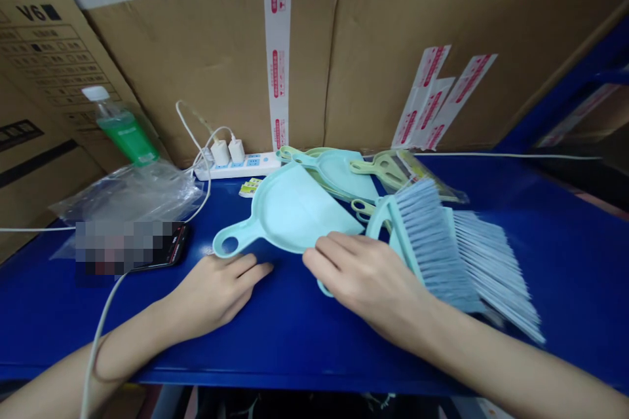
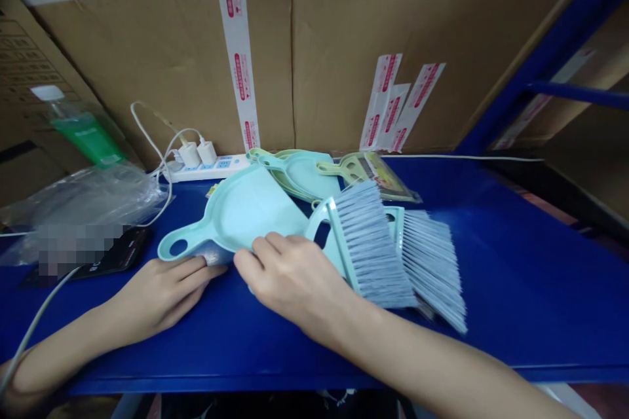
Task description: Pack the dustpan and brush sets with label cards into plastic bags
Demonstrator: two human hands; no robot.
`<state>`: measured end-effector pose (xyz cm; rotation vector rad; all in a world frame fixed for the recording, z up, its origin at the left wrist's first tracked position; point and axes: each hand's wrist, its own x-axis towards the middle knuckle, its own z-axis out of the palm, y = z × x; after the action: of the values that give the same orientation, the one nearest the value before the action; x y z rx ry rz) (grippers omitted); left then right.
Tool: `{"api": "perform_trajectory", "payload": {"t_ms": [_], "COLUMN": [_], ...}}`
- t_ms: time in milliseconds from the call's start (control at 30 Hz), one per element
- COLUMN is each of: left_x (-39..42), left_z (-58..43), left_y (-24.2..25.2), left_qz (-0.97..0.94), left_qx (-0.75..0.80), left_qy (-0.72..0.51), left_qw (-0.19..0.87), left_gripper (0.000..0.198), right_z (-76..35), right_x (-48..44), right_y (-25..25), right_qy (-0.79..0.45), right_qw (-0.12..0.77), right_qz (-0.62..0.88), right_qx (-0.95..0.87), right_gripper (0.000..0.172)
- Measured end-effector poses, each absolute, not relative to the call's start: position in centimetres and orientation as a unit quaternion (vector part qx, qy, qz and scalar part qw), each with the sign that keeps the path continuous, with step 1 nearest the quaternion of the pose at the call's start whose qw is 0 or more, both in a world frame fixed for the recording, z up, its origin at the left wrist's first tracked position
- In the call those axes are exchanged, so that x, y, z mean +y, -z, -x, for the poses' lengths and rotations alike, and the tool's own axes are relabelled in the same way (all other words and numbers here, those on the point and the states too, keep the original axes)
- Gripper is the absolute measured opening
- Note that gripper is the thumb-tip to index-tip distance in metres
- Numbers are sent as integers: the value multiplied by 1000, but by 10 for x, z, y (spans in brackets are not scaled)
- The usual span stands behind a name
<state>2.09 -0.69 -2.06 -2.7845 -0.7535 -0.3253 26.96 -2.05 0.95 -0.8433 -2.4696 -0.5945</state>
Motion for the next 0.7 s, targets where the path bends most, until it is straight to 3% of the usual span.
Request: {"api": "perform_trajectory", "payload": {"t_ms": [300,500,700], "left_x": [-13,-6,-3], "left_z": [-23,-19,-18], "left_y": [14,19,23], "left_qz": [960,903,902], "left_qx": [-179,-329,-397], "left_qy": [166,210,141], "left_qw": [140,177,94], "left_gripper": [30,26,34], "right_z": [-259,-257,-264], "right_x": [-19,-19,-12], "right_y": [13,17,12], "right_qy": [187,163,5], "right_qw": [227,188,126], "right_qz": [293,289,305], "right_qx": [-910,-925,-944], "right_gripper": [32,29,18]}}
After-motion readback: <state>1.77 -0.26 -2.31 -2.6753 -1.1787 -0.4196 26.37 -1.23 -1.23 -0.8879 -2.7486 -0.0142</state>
